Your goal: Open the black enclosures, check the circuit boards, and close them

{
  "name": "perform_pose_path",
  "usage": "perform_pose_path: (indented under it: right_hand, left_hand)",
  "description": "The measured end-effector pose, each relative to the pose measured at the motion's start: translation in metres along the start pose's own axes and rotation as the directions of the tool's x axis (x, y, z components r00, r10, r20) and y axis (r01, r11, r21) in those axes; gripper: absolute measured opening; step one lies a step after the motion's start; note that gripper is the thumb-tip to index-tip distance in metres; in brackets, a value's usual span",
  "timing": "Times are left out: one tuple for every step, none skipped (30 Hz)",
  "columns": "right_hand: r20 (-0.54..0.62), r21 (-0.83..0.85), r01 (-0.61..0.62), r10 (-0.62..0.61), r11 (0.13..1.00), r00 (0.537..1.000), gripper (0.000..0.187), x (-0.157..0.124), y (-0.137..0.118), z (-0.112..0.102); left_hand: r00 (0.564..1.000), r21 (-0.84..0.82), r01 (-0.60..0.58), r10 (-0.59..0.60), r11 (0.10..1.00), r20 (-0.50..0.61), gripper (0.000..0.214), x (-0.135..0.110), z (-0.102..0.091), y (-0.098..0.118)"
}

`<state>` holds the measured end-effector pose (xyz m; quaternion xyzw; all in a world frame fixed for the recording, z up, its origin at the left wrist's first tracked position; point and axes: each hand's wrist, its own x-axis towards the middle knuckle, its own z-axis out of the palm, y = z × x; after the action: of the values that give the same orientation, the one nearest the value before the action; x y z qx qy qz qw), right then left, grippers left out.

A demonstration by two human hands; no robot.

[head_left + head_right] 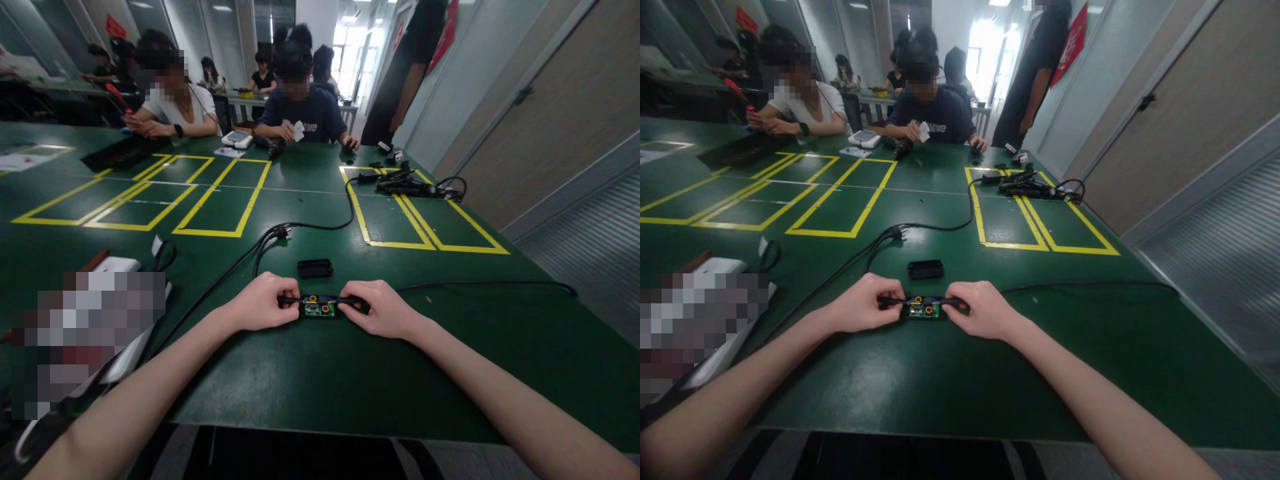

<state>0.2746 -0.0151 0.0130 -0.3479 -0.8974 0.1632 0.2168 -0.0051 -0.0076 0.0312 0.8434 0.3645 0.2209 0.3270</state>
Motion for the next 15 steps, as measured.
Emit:
perform_pose_path:
  right_hand:
    - [0.000,0.003,-0.007,0.007,1.000,1.000,0.014,0.0007,-0.0003,0.0004]
    - [-0.005,0.005,-0.016,0.016,1.000,1.000,0.018,0.0016,-0.0005,0.0008]
    - [-0.010,0.006,-0.024,0.024,1.000,1.000,0.023,0.0023,-0.0006,0.0012]
    - [-0.015,0.007,-0.031,0.031,0.999,0.999,0.028,0.0030,-0.0006,0.0015]
    - [-0.019,0.007,-0.034,0.034,0.999,0.999,0.031,0.0035,-0.0005,0.0017]
    - [-0.021,0.007,-0.032,0.032,0.999,0.999,0.033,0.0037,-0.0004,0.0017]
    - [-0.019,0.006,-0.026,0.026,1.000,0.999,0.033,0.0038,-0.0004,0.0016]
    - [-0.018,0.005,-0.016,0.016,1.000,1.000,0.032,0.0037,-0.0004,0.0013]
    - [-0.019,0.001,-0.006,0.006,1.000,1.000,0.031,0.0034,-0.0005,0.0009]
    - [-0.019,-0.003,0.004,-0.004,1.000,1.000,0.030,0.0031,-0.0006,0.0005]
    - [-0.020,-0.008,0.011,-0.011,1.000,1.000,0.030,0.0028,-0.0008,0.0000]
    - [-0.018,-0.011,0.015,-0.015,1.000,1.000,0.030,0.0025,-0.0010,-0.0004]
    - [-0.017,-0.014,0.016,-0.016,1.000,1.000,0.030,0.0023,-0.0012,-0.0008]
    - [-0.014,-0.015,0.014,-0.015,1.000,1.000,0.030,0.0021,-0.0013,-0.0011]
    - [-0.010,-0.016,0.010,-0.010,1.000,1.000,0.030,0.0021,-0.0015,-0.0014]
  left_hand:
    - [1.000,-0.003,0.000,0.000,1.000,0.000,0.006,0.0000,0.0003,-0.0001]
    - [1.000,-0.006,0.000,0.000,1.000,0.000,0.006,0.0000,0.0007,-0.0003]
    - [1.000,-0.007,0.001,-0.001,1.000,0.000,0.006,0.0000,0.0010,-0.0004]
    - [1.000,-0.006,0.003,-0.003,1.000,0.000,0.007,-0.0001,0.0013,-0.0006]
    - [1.000,-0.002,0.005,-0.005,1.000,-0.001,0.007,-0.0002,0.0015,-0.0006]
    - [1.000,0.007,0.009,-0.009,1.000,-0.001,0.007,-0.0003,0.0015,-0.0007]
    - [1.000,0.023,0.012,-0.012,1.000,-0.002,0.008,-0.0003,0.0013,-0.0009]
    - [1.000,0.049,0.014,-0.014,0.999,-0.007,0.008,-0.0004,0.0010,-0.0011]
    - [1.000,0.084,0.013,-0.012,0.996,-0.017,0.007,-0.0006,0.0006,-0.0013]
    - [1.000,0.124,0.007,-0.003,0.992,-0.028,0.007,-0.0007,0.0001,-0.0017]
    - [0.999,0.164,-0.006,0.012,0.987,-0.039,0.006,-0.0008,-0.0005,-0.0020]
    - [0.998,0.196,-0.021,0.031,0.980,-0.048,0.006,-0.0009,-0.0009,-0.0023]
    - [0.997,0.219,-0.037,0.050,0.975,-0.054,0.006,-0.0010,-0.0013,-0.0025]
    - [0.997,0.230,-0.048,0.062,0.972,-0.054,0.006,-0.0011,-0.0016,-0.0026]
    - [0.996,0.233,-0.050,0.065,0.971,-0.055,0.007,-0.0011,-0.0017,-0.0026]
